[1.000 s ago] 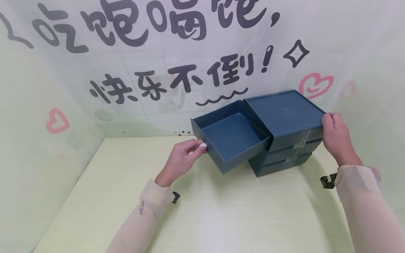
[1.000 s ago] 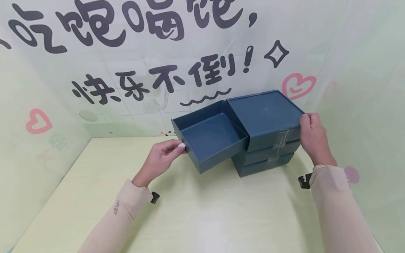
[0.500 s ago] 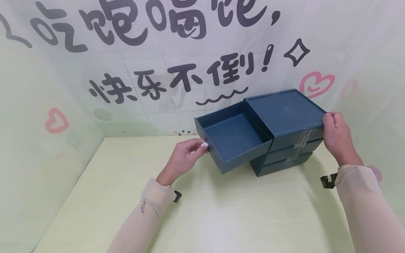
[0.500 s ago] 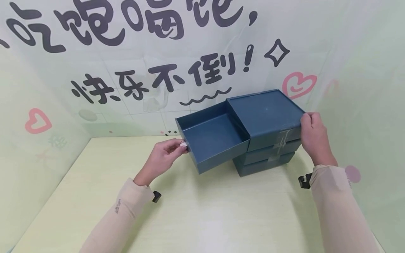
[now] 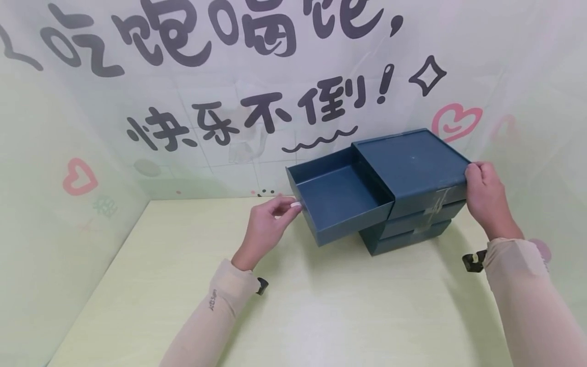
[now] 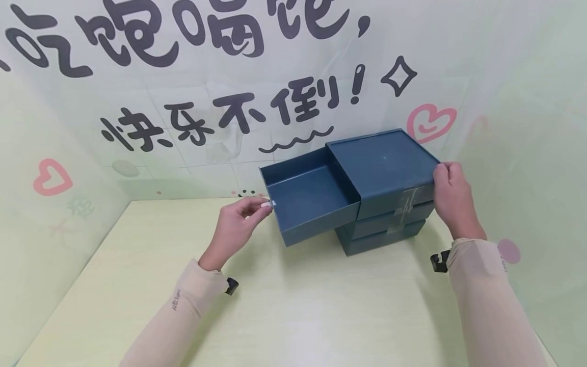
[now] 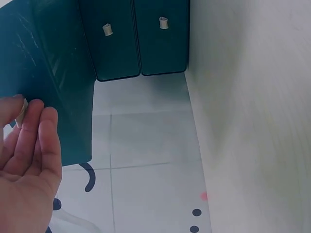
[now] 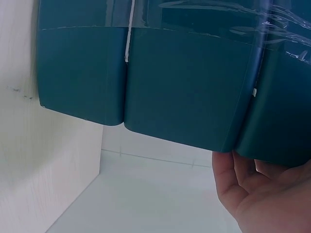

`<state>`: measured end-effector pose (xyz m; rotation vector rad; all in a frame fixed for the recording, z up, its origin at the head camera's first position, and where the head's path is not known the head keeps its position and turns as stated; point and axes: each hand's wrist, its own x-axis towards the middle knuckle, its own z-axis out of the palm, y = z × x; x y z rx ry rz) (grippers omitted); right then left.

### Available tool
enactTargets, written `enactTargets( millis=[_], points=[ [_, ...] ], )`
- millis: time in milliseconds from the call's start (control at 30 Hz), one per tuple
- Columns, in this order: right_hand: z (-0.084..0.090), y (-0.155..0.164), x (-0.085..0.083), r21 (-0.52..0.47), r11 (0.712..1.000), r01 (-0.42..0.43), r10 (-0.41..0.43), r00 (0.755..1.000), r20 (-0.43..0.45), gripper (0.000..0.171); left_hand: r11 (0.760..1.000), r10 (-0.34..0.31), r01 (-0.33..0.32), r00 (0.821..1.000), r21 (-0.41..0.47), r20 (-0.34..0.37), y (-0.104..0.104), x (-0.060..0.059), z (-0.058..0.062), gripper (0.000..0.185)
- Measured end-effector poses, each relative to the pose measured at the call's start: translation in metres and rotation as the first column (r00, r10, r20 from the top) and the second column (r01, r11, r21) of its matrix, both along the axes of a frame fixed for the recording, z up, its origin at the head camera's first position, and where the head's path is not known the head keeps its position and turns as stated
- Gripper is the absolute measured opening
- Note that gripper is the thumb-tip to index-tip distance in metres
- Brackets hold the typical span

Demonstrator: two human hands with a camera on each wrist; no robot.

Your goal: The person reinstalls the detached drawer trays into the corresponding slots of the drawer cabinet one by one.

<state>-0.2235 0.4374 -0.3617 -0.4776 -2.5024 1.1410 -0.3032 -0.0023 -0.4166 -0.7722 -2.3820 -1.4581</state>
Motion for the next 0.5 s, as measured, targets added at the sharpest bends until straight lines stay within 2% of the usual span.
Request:
enactTargets(
  millis=[267, 500],
  points=[
    [-0.0005, 0.0007, -0.0008, -0.001, 1.000, -0.003, 0.003, 1.000, 0.001, 0.063, 0.998, -0.010, 0.005, 0.996, 0.064, 0.087, 0.0017, 0.0002, 0.0023, 0.021],
    [-0.0004, -0.0002, -0.0008, -0.006, 1.000, -0.002, 0.002, 1.000, 0.004, 0.064, 0.995, 0.002, -0.011, 0.996, 0.099, 0.087, 0.0085, -0.0010, 0.0018, 0.022]
  ],
)
